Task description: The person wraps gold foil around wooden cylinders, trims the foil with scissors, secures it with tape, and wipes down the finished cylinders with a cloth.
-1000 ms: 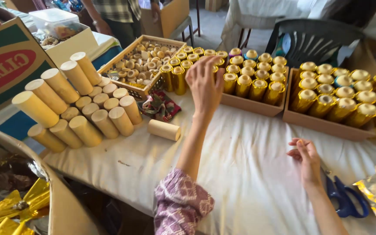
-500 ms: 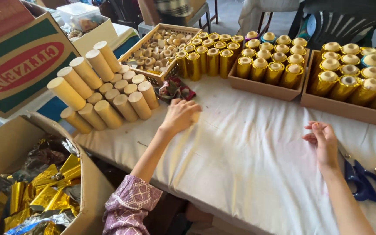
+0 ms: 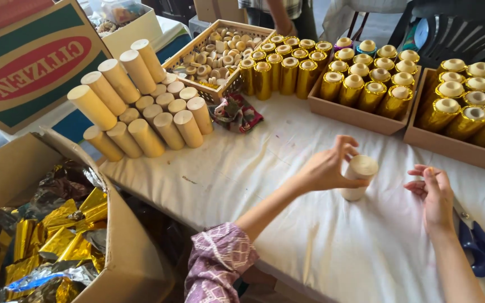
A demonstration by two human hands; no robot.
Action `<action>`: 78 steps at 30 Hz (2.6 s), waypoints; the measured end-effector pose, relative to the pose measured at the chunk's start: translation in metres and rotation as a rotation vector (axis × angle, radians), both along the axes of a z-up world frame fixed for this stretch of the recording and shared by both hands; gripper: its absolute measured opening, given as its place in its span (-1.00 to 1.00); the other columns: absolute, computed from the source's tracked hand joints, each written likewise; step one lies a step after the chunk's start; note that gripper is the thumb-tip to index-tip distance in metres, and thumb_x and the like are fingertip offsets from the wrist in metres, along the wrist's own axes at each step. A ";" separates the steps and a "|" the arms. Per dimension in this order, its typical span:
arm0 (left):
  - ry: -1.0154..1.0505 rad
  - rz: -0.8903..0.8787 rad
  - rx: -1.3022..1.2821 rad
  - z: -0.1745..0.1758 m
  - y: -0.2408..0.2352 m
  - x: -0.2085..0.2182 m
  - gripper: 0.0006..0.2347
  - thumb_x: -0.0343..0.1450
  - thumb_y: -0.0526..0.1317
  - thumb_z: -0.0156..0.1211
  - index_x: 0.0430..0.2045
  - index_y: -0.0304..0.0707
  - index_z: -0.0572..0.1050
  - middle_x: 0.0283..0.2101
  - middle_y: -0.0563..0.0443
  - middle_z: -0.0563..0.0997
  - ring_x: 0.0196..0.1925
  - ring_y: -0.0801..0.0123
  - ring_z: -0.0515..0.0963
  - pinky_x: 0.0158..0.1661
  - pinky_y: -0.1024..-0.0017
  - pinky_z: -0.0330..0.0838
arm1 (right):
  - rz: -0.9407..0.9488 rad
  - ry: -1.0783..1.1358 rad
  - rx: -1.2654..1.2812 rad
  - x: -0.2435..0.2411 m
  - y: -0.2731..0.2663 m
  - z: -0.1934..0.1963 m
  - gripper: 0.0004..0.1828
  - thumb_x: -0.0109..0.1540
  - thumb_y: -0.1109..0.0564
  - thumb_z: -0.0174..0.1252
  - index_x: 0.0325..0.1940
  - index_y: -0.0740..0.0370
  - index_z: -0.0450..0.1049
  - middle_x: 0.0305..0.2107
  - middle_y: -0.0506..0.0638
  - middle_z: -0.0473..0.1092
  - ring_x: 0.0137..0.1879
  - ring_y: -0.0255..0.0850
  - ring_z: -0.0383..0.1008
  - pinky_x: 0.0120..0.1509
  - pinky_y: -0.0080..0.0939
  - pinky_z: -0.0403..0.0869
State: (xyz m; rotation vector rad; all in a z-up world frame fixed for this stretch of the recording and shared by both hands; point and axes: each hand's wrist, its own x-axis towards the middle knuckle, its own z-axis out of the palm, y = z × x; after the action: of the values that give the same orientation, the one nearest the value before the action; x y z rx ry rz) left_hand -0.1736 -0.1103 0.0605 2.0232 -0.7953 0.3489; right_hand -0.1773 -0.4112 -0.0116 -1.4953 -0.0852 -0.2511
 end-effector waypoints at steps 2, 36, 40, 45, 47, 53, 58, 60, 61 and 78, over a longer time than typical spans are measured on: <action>0.066 -0.052 -0.033 -0.003 0.024 0.009 -0.21 0.17 0.11 0.49 0.11 -0.37 0.17 -0.06 -0.20 0.66 -0.03 0.03 0.68 0.01 0.20 0.52 | 0.000 0.009 -0.002 -0.001 0.002 -0.001 -0.55 0.53 -0.17 -0.04 0.20 0.30 0.28 0.02 0.08 0.41 -0.11 -0.29 0.46 0.14 -0.23 0.42; 0.367 -0.644 -0.206 -0.001 -0.007 -0.021 -0.28 0.41 -0.04 0.33 0.50 -0.05 0.13 0.48 -0.12 0.32 0.56 0.11 0.25 0.50 0.19 0.12 | 0.230 0.004 0.420 -0.010 0.029 0.000 -0.56 0.43 -0.09 0.03 0.33 0.15 0.33 0.10 -0.02 0.45 0.17 -0.21 0.49 0.18 -0.15 0.50; 0.198 -0.601 -0.260 -0.026 -0.022 -0.022 -0.09 0.22 -0.26 0.49 0.48 -0.14 0.01 0.50 -0.19 0.19 0.53 0.00 0.22 0.43 0.14 0.23 | -0.040 0.003 0.335 -0.013 0.025 0.014 -0.72 0.45 0.18 0.14 0.24 0.21 0.35 -0.16 0.05 0.35 -0.23 -0.10 0.25 -0.20 -0.03 0.19; 0.141 -0.276 0.032 -0.041 -0.019 -0.023 -0.23 0.16 -0.13 0.57 0.23 -0.18 0.19 0.13 -0.10 0.57 0.21 0.02 0.55 0.15 0.19 0.47 | -0.016 -0.180 0.637 -0.037 -0.009 0.091 -0.64 0.38 0.09 0.04 0.26 0.19 0.40 0.08 -0.04 0.49 0.23 -0.16 0.50 0.41 -0.08 0.46; 0.164 -0.172 0.128 -0.024 -0.025 -0.027 -0.27 0.11 -0.12 0.60 0.14 -0.17 0.27 0.05 -0.10 0.63 0.12 0.00 0.59 0.06 0.18 0.49 | -0.025 -0.192 0.714 -0.044 -0.011 0.112 -0.60 0.32 0.06 0.03 0.23 0.19 0.41 0.10 -0.02 0.50 0.26 -0.14 0.51 0.45 -0.06 0.46; 0.307 -0.040 -0.030 -0.047 -0.036 -0.023 -0.08 0.20 0.01 0.52 0.37 -0.25 0.00 0.12 -0.14 0.62 0.02 0.06 0.69 0.00 0.25 0.55 | -0.066 -0.193 -0.037 -0.043 0.002 0.065 -0.65 0.37 0.03 0.04 0.03 0.37 0.51 -0.12 -0.05 0.50 0.05 -0.27 0.47 0.24 -0.19 0.41; 0.029 -0.132 -0.007 -0.086 -0.025 -0.008 0.06 0.23 -0.19 0.45 0.45 -0.58 -0.34 -0.05 -0.19 0.67 0.08 0.00 0.66 0.27 0.20 0.42 | -0.144 -0.573 -1.371 -0.057 0.087 0.079 -0.41 0.25 -0.31 0.11 0.11 0.18 0.51 -0.11 0.09 0.57 -0.06 -0.02 0.58 0.00 -0.05 0.50; 0.048 -0.114 0.009 -0.074 -0.026 -0.015 0.05 0.22 -0.21 0.46 0.45 -0.54 -0.30 -0.06 -0.21 0.67 0.07 -0.02 0.65 0.25 0.17 0.38 | -0.141 -0.552 -1.398 -0.056 0.088 0.084 -0.40 0.24 -0.33 0.11 0.08 0.19 0.53 -0.15 0.09 0.57 -0.10 -0.03 0.57 -0.03 -0.05 0.51; 0.063 -0.091 0.022 -0.067 -0.026 -0.019 0.03 0.20 -0.23 0.47 0.44 -0.49 -0.26 -0.07 -0.24 0.67 0.06 -0.04 0.65 0.24 0.15 0.34 | -0.135 -0.540 -1.425 -0.055 0.089 0.087 -0.38 0.23 -0.35 0.11 0.05 0.20 0.55 -0.20 0.08 0.56 -0.14 -0.05 0.57 -0.07 -0.05 0.51; -0.036 -0.073 0.089 -0.042 -0.030 -0.039 -0.22 0.25 -0.02 0.51 0.23 -0.34 0.10 0.00 -0.02 0.68 0.05 0.17 0.65 0.29 0.12 0.15 | -0.461 -0.364 -0.964 -0.044 0.049 0.055 -0.53 0.42 -0.17 0.10 -0.33 0.28 0.50 -0.47 0.12 0.44 -0.35 0.02 0.47 -0.19 0.06 0.39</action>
State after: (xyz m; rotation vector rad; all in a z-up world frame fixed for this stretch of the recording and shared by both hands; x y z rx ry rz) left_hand -0.2129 -0.1404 0.0183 2.0694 -0.9188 0.3134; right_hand -0.2218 -0.3623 0.0433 -2.4039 -0.1664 -0.9527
